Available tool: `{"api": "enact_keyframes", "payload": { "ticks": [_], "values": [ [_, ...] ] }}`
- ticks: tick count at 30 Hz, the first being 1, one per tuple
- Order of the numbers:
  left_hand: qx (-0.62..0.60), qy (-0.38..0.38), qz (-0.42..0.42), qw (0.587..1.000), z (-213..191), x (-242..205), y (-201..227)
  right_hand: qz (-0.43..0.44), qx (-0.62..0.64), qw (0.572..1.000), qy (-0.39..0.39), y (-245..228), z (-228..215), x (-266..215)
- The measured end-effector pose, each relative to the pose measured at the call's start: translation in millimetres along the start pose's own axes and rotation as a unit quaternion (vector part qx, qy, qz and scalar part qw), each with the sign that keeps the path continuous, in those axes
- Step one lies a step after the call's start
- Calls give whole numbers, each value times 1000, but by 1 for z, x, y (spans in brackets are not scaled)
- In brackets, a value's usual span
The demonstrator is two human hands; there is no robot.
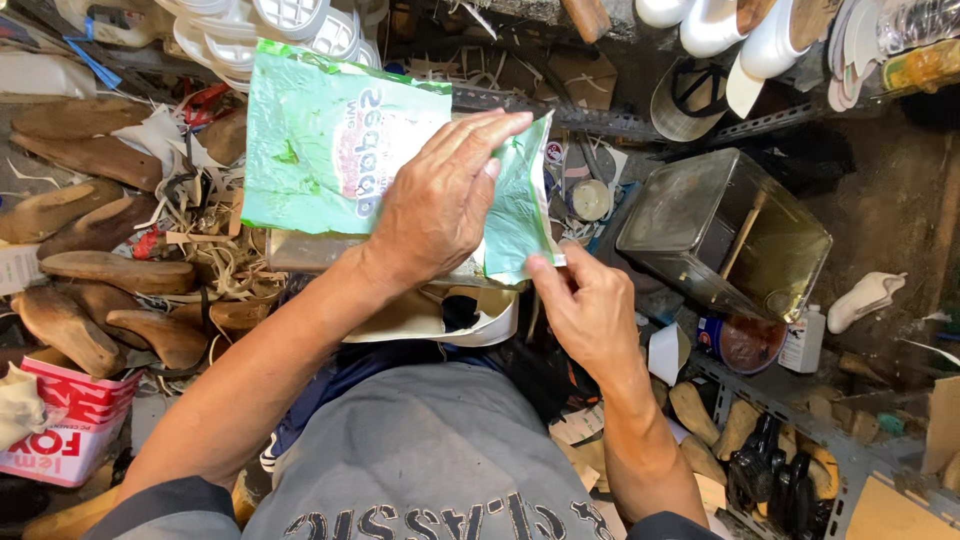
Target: The person places a white shoe sole on their lap and uses a hammer to tap a wooden block inside it. They then use pliers to trim and shape the edges of the sole, repeatedly adjusting the shoe's position to work on different sections.
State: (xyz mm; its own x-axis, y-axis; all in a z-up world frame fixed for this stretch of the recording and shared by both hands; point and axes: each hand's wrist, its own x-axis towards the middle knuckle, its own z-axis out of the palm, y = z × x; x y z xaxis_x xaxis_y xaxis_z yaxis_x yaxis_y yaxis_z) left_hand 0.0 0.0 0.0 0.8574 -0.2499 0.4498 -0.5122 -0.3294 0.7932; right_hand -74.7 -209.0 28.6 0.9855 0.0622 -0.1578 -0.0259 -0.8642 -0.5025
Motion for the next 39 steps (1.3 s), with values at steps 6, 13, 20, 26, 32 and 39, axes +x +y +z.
{"api": "enact_keyframes", "payload": {
  "ticks": [6,13,20,26,32,39],
  "values": [
    [-1,-30,41,999,2,0,-5,88,176,975,-106,-7,-6,-18],
    [-24,-40,20,999,14,-6,-21,20,73,994,79,-16,-3,-21],
    [-49,-43,-11,998,16,-9,-23,133,526,834,-101,-20,29,-21],
    [-14,-58,5,998,15,-8,-24,217,570,772,-179,-19,50,-45],
    [254,-252,103,928,14,-20,-7,205,372,887,-180,20,35,-63],
    [209,-344,-26,915,-39,4,0,108,194,973,63,6,25,-42]
  ]
}}
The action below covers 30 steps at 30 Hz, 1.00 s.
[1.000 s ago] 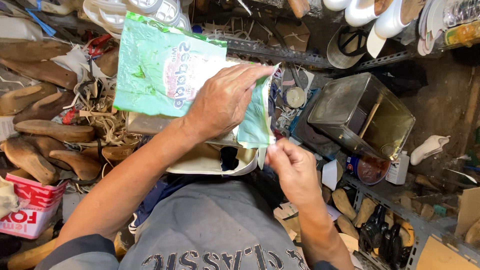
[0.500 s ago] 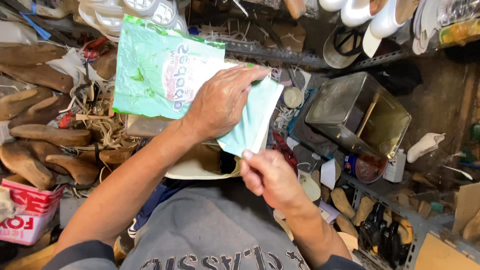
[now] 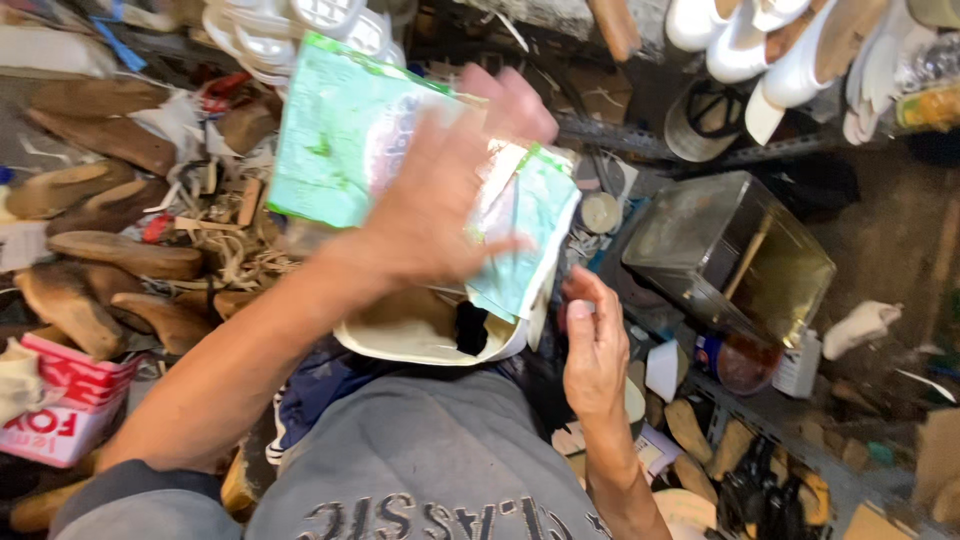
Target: The person places a white shoe sole on their lap and uses a hammer to tap a wooden block inside it. They then use pliers to trim and shape the edges of the sole, repeatedly adjusting the shoe's position to work on different sections.
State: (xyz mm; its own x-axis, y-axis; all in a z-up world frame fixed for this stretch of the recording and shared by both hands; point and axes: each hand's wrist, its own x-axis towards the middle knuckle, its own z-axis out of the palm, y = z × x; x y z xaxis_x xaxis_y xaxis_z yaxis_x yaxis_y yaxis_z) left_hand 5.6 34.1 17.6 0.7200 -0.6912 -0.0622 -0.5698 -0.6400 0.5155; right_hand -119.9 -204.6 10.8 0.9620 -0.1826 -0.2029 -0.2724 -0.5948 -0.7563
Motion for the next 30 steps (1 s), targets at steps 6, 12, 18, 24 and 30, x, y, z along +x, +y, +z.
{"api": "enact_keyframes", "payload": {
  "ticks": [6,12,18,24,30],
  "values": [
    [-370,240,-297,847,34,-93,-85,-249,-110,956,-113,-9,14,12],
    [-789,409,-283,361,124,-150,-84,-246,-301,919,-64,29,43,1],
    [-737,561,-152,344,74,-159,-98,-256,-383,888,4,24,32,-5],
    [-493,752,-195,392,42,-93,-168,-186,-431,882,-33,33,21,-17],
    [-525,763,-142,348,4,-34,-191,-104,-440,892,-15,32,22,-34]
  ]
}}
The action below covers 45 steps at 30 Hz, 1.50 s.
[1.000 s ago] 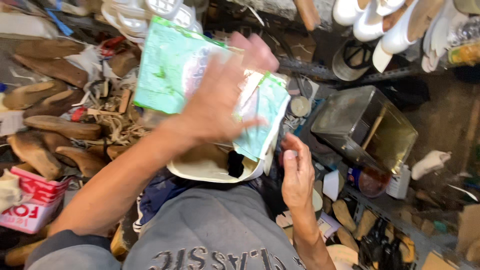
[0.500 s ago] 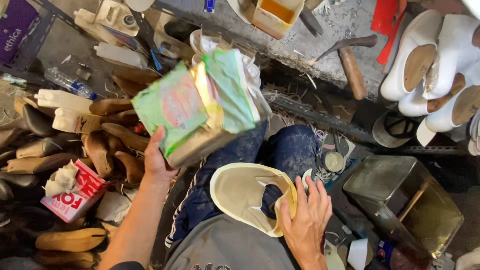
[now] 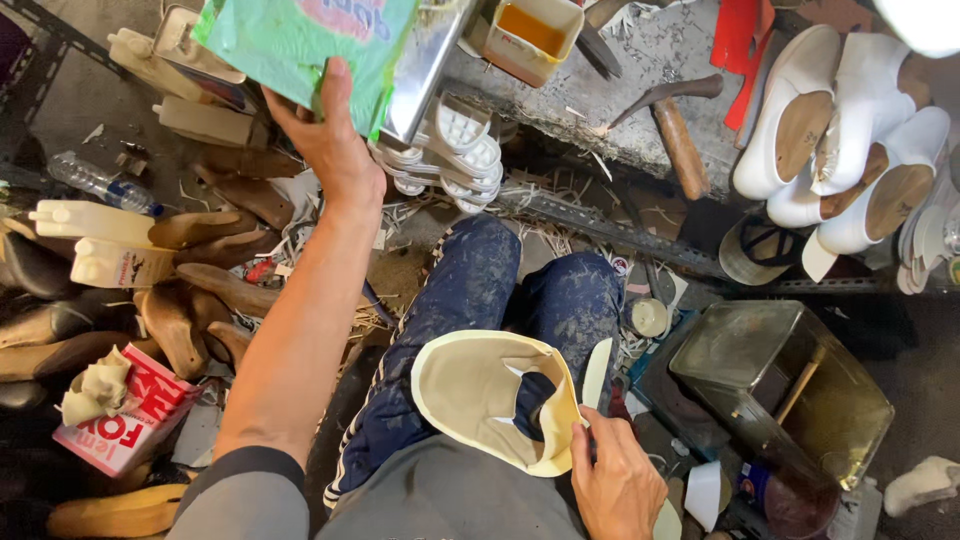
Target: The person places a white shoe sole on their lap and uses a hammer to tap a wooden block inside it. They then use pliers to trim and shape the edges of the sole, repeatedly adjusting the shoe's position to work on different sections.
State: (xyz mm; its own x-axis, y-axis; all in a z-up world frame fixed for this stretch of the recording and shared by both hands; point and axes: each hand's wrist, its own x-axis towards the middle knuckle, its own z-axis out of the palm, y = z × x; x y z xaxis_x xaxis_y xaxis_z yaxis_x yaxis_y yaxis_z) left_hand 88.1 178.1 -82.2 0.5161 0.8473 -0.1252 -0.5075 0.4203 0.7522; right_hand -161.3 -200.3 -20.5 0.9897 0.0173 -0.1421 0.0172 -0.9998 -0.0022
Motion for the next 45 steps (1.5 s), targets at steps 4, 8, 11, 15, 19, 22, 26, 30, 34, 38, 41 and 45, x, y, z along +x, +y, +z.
{"api": "enact_keyframes", "payload": {
  "ticks": [4,8,11,15,19,22,26,30,34,38,41,45],
  "values": [
    [20,27,-46,998,24,17,-17,-43,67,994,73,-8,-18,1],
    [57,-40,-40,997,26,33,-43,-75,200,968,129,-24,-54,15],
    [129,-47,-149,979,21,48,-43,-67,274,950,134,-34,-76,33],
    [220,-58,-124,966,3,-8,13,-24,349,927,133,-35,-83,47],
    [417,-222,-90,877,-22,-120,60,23,513,849,122,-37,-81,54],
    [469,-277,-204,813,-37,-187,78,23,507,858,75,-44,-83,58],
    [315,-414,-283,806,-82,-237,70,-76,486,871,11,-58,-80,56],
    [183,-514,-327,772,-90,-247,69,-118,485,866,2,-63,-70,49],
    [273,-489,-302,771,-86,-242,83,-105,518,848,24,-48,-63,58],
    [271,-398,-305,822,-120,-251,69,1,562,825,56,-41,-48,57],
    [318,-422,-215,822,-92,-241,89,20,581,813,35,-39,-37,58],
    [236,-368,-348,829,-93,-241,98,15,577,817,9,-45,-35,64]
  ]
}}
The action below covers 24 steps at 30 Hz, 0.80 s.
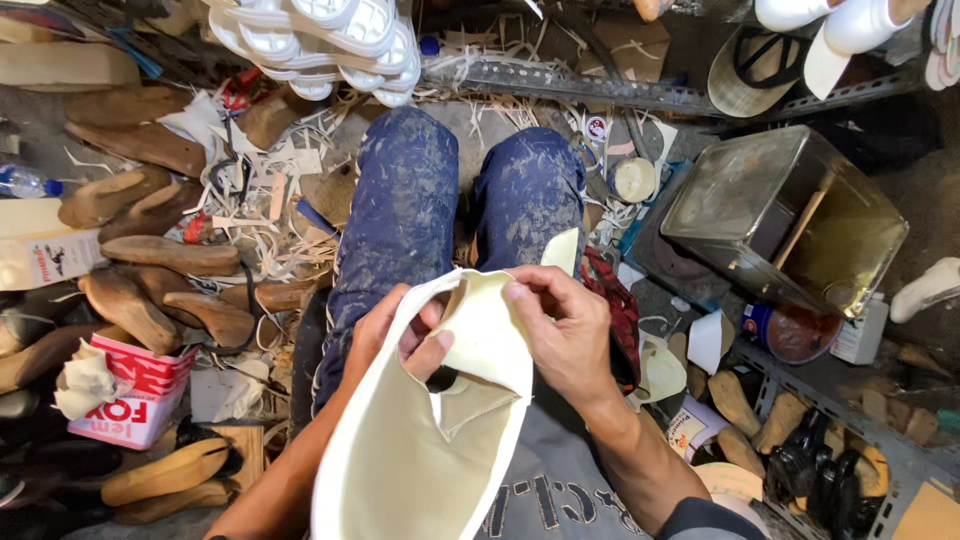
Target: The person places a white shoe sole on their lap and uses a hammer to tap a wooden block inside it. They then use pliers to trim and shape the edges of the sole, repeatedly adjusting the shoe's position to work on different sections.
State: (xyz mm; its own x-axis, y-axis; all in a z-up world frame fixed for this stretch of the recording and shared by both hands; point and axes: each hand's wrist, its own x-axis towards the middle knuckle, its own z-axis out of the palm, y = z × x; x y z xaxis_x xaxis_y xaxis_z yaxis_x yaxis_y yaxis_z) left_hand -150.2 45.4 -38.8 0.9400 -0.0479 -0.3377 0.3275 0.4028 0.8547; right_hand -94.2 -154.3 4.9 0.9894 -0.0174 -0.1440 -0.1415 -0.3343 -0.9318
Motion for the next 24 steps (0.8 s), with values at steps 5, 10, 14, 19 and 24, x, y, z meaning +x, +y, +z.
{"api": "enact_keyframes", "payload": {
  "ticks": [5,10,14,19,24],
  "values": [
    [97,112,62,987,-12,7,27,-7,-89,996,15,28,-39,3],
    [70,84,41,993,-14,23,9,45,-267,961,52,51,-51,-2],
    [50,67,30,996,-20,34,-5,20,-282,957,59,59,-37,-5],
    [36,80,20,996,-43,43,-20,40,-302,952,21,32,-35,-1],
    [6,78,9,997,-56,46,-33,-41,-413,910,-23,57,-36,-7]
  ]
}}
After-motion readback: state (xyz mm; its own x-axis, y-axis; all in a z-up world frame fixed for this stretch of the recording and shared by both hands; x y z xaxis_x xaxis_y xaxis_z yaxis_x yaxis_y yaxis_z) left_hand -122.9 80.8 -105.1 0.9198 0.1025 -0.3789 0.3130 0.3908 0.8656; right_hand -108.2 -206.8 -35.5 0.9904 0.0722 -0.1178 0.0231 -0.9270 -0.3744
